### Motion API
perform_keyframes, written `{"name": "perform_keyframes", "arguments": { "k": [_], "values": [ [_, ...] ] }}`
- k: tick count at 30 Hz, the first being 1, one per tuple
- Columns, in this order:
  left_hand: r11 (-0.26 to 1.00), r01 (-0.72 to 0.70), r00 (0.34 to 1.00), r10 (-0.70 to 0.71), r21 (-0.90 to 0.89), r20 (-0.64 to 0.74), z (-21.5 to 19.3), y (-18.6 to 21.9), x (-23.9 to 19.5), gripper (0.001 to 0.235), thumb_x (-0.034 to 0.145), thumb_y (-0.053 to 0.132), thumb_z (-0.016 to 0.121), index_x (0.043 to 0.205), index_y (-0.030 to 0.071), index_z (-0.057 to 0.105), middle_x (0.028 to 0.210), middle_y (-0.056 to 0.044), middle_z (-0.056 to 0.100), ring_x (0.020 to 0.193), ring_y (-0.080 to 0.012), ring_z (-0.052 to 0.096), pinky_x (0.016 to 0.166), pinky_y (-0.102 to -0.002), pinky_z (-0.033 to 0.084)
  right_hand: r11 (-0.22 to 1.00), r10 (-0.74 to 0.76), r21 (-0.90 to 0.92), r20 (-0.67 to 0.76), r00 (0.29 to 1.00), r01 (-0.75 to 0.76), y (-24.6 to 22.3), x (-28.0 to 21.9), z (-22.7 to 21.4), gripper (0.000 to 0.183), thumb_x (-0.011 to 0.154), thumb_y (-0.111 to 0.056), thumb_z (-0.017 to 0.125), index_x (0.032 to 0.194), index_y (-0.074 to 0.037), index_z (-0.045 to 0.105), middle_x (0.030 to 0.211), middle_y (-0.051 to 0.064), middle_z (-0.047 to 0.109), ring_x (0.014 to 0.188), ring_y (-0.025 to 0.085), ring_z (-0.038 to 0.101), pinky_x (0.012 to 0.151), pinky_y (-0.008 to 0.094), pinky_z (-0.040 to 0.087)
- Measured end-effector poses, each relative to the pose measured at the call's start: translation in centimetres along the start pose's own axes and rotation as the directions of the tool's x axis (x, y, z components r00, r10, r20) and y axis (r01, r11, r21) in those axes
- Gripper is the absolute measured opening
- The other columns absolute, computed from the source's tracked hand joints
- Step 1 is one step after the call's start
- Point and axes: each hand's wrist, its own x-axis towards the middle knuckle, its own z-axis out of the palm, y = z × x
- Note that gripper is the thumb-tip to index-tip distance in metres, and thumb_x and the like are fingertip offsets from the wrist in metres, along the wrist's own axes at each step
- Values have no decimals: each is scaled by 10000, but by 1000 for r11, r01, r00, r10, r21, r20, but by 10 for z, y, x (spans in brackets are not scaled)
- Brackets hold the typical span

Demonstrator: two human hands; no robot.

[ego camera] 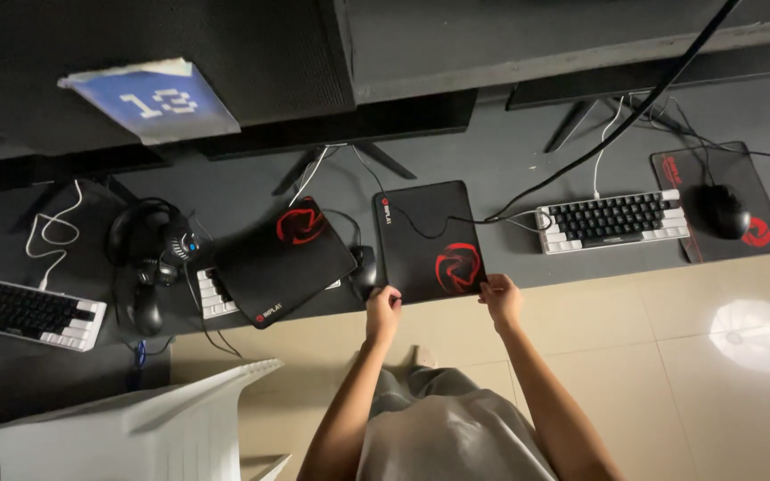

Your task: The person organizes multiple computer workstations by arranging peripherals. They place mousepads, keyboards, and mice on the desks and hang headphones on the wall-mounted shelves above the monitors.

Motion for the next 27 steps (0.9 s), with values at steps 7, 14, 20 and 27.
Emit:
{"name": "perform_keyframes", "arguments": {
  "k": [7,14,20,27],
  "values": [
    [985,-62,998,58,163,25,-26,53,-13,241,789,-13,740,991,77,645,1072,-155,588,919,-344,645,726,-442,543,970,-111,-218,-4,994,108,-28,-19,-2,129,904,-41,754,1013,1,701,741,103,733,610,128,701,567,293,584],
    [916,-280,956,239,288,170,3,38,-4,216,764,80,785,937,119,663,977,-60,635,980,-317,635,771,-443,548,964,-195,-180,16,981,195,-23,-16,-7,202,852,-43,781,1009,-24,654,735,83,721,592,121,680,534,283,578],
    [900,-273,952,203,339,229,23,16,7,124,798,99,762,836,104,643,925,-65,637,962,-314,636,769,-452,556,892,-323,-332,11,946,308,-32,-24,-10,243,826,-40,810,985,-41,626,864,124,687,694,215,665,634,353,567],
    [901,-294,943,219,319,252,20,20,10,79,806,44,699,790,75,628,920,-96,619,947,-332,628,756,-466,559,470,-615,-417,478,627,778,-66,-48,9,225,717,-90,806,924,-91,717,1006,91,648,1029,349,561,891,444,498]
  ]
}}
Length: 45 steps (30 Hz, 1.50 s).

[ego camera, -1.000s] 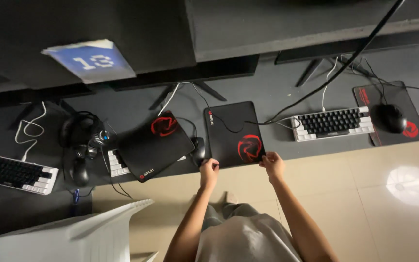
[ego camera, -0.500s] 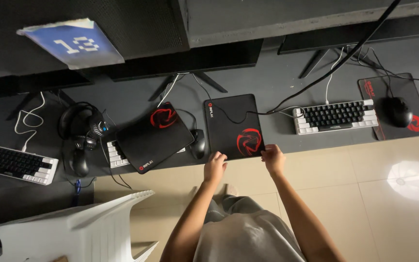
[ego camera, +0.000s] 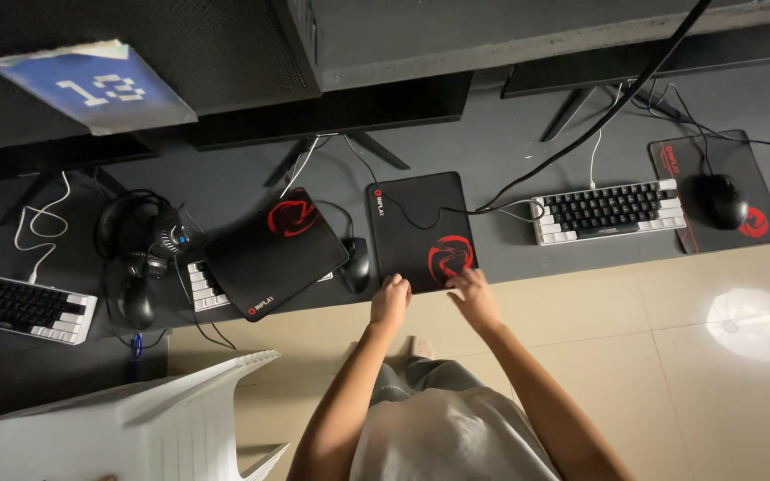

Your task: The person organizes multiple computer workstations by arranging peripherals. They place mousepads, keyboards, and mice on the desks and hang headphones on the wall-mounted shelves above the monitors.

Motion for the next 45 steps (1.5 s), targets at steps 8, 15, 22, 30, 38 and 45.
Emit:
{"name": "perform_keyframes", "arguments": {
  "k": [8,15,22,30,38,45],
  "values": [
    [1000,10,999,-10,9,32,0,-2,1,56,815,52,687,779,72,648,925,-111,631,940,-346,650,772,-479,558,996,41,-84,149,988,-29,1,13,20,135,758,-96,792,845,-81,689,970,73,642,1004,338,582,870,428,511],
    [999,45,997,-46,14,56,9,-8,4,38,811,58,689,782,69,667,940,-138,642,926,-366,662,782,-490,557,995,70,-77,183,981,-57,4,13,27,108,765,-79,772,824,-84,682,982,64,643,1007,325,588,860,419,520],
    [999,19,1000,-19,-33,9,-7,-4,-4,43,811,43,669,785,78,664,930,-137,647,907,-371,666,773,-486,555,989,33,-147,149,988,-11,-12,13,24,122,765,-65,748,853,-81,664,1009,77,637,1019,339,579,853,450,527],
    [914,276,906,-351,-296,-238,-110,-31,-43,54,897,159,723,929,115,722,890,-129,695,835,-345,704,700,-444,547,991,55,110,161,985,-74,-84,61,56,46,880,-57,651,924,-56,662,894,153,653,859,360,653,775,468,537],
    [902,317,649,-431,-292,-627,-176,-189,-102,242,842,133,755,1055,44,684,899,-179,682,808,-342,685,731,-427,559,992,-96,90,95,991,88,-162,135,146,390,815,-132,701,1190,-64,618,1112,201,653,1050,422,600,905,494,507],
    [719,365,689,-636,-591,-348,-145,-306,-120,470,852,292,765,1168,-21,614,1027,-184,745,910,-344,760,795,-432,602,950,287,-184,208,935,-251,-175,159,190,563,874,-254,734,1377,-127,517,1231,187,654,1198,411,597,978,557,475]
  ]
}}
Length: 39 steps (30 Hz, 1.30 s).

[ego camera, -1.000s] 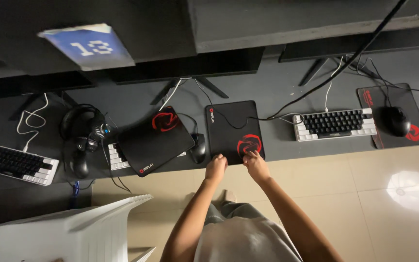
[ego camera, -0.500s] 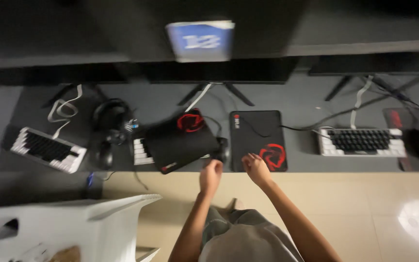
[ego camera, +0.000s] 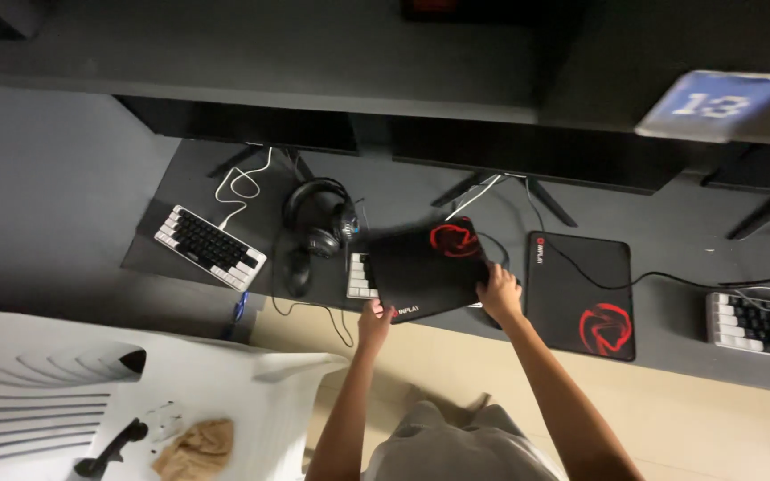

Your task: The person organizes multiple computer workstations by arranging peripherals. They place mousepads, keyboards, and mice on the desks and hang headphones on the wall-mounted shelves above the monitors.

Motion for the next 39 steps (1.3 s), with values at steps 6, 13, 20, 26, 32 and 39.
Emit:
{"name": "perform_keyframes", "arguments": {
  "k": [6,13,20,26,32,39],
  "values": [
    [927,64,992,-100,370,78,-4,-6,26,611,915,448,729,1236,-57,605,1097,-291,703,1028,-459,677,889,-495,545,948,-26,304,-217,976,93,45,0,77,642,842,-181,787,1396,-38,495,1130,247,688,1026,476,650,864,498,539],
    [922,-169,973,212,349,-89,-51,12,52,517,986,303,640,1327,-76,554,1174,-332,671,1066,-494,647,903,-512,523,732,67,681,-31,997,-28,-49,-40,35,389,867,-146,700,1235,-58,610,1071,144,752,861,307,739,699,384,560],
    [975,8,993,17,222,-113,-100,92,38,477,962,120,607,1409,7,485,1110,-286,701,1010,-452,689,817,-491,549,950,-93,273,-225,970,154,-35,-27,77,292,931,-127,726,1215,-132,656,1119,109,676,1014,316,667,850,419,558],
    [959,-112,974,158,262,-163,-108,166,5,566,864,34,665,1400,34,485,1272,-219,580,1119,-391,608,917,-436,517,982,87,-115,-413,907,-147,-21,-61,11,752,655,-127,825,1351,-184,547,1430,170,473,1284,431,449,947,617,459],
    [802,-410,852,507,434,-133,-78,205,-17,592,784,57,719,1340,52,517,1379,-179,516,1304,-403,464,1061,-535,376,980,196,24,-268,943,-197,8,-65,13,971,687,-270,875,1529,-172,403,1392,225,450,1224,474,453,952,595,473],
    [801,-569,821,545,186,170,-10,217,-40,426,842,31,668,1254,94,583,1340,-143,561,1257,-367,525,1045,-525,398,997,70,21,-440,896,-68,38,-54,17,947,768,-166,776,1592,-32,330,1367,329,430,1169,495,450,1076,592,394]
  ]
}}
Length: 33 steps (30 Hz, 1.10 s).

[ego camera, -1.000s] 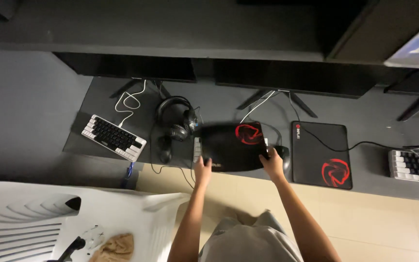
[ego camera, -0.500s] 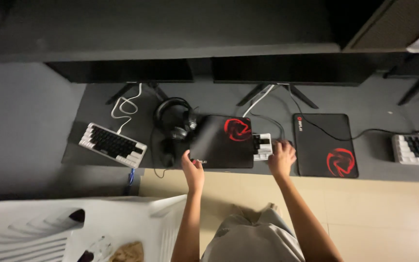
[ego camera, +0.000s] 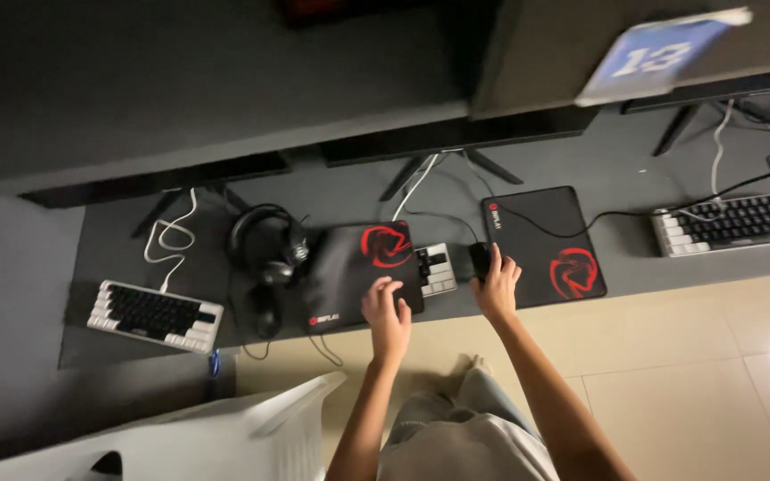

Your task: The person organizes multiple computer workstations by arranging peripherals. They place mousepads, keyboards, and mice on the desks and hang headphones on the wall-mounted shelves above the monitors.

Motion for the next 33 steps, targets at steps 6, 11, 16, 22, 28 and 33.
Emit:
{"name": "perform_keyframes", "arguments": {
  "k": [6,11,16,22,28,33],
  "values": [
    [989,-70,992,83,-133,95,49,28,-2,373,823,-18,657,1177,92,608,1253,-126,592,1171,-351,574,996,-474,438,996,85,28,-74,994,-83,50,11,-45,995,771,-191,782,1595,-19,251,1341,374,411,1149,533,426,1046,621,362],
    [974,-98,979,131,-203,159,88,50,0,329,814,-34,651,1120,78,602,1173,-111,614,1124,-338,609,943,-452,468,988,140,-65,-64,988,-144,112,21,-56,991,792,-192,774,1622,-61,249,1354,339,433,1167,517,449,1051,597,394],
    [973,-108,964,152,-205,218,123,80,1,304,813,-37,658,1091,67,594,1149,-108,616,1094,-336,611,917,-445,488,985,114,-130,-1,993,-113,124,40,-68,987,780,-260,809,1600,-107,282,1406,312,431,1212,516,447,998,573,437],
    [977,-62,972,105,-204,209,135,90,-9,291,823,-37,663,1084,72,596,1133,-115,630,1083,-352,619,914,-437,503,988,109,-118,116,987,-96,113,52,-75,962,780,-333,824,1573,-143,312,1415,206,452,1272,432,442,975,580,436],
    [994,56,997,-52,-98,51,114,39,-16,297,808,-19,671,1080,85,610,1085,-130,650,1067,-359,621,922,-459,494,987,-89,-143,-87,992,76,48,42,-87,807,767,-283,807,1465,-108,440,1386,206,471,1266,430,466,987,594,426],
    [924,320,920,-249,210,-304,57,-18,-15,334,824,70,707,1140,126,614,1129,-131,628,1131,-369,566,961,-528,442,899,-353,358,247,902,253,10,16,-18,482,807,-77,717,1273,-55,596,1208,211,594,1107,426,570,986,502,485]
  ]
}}
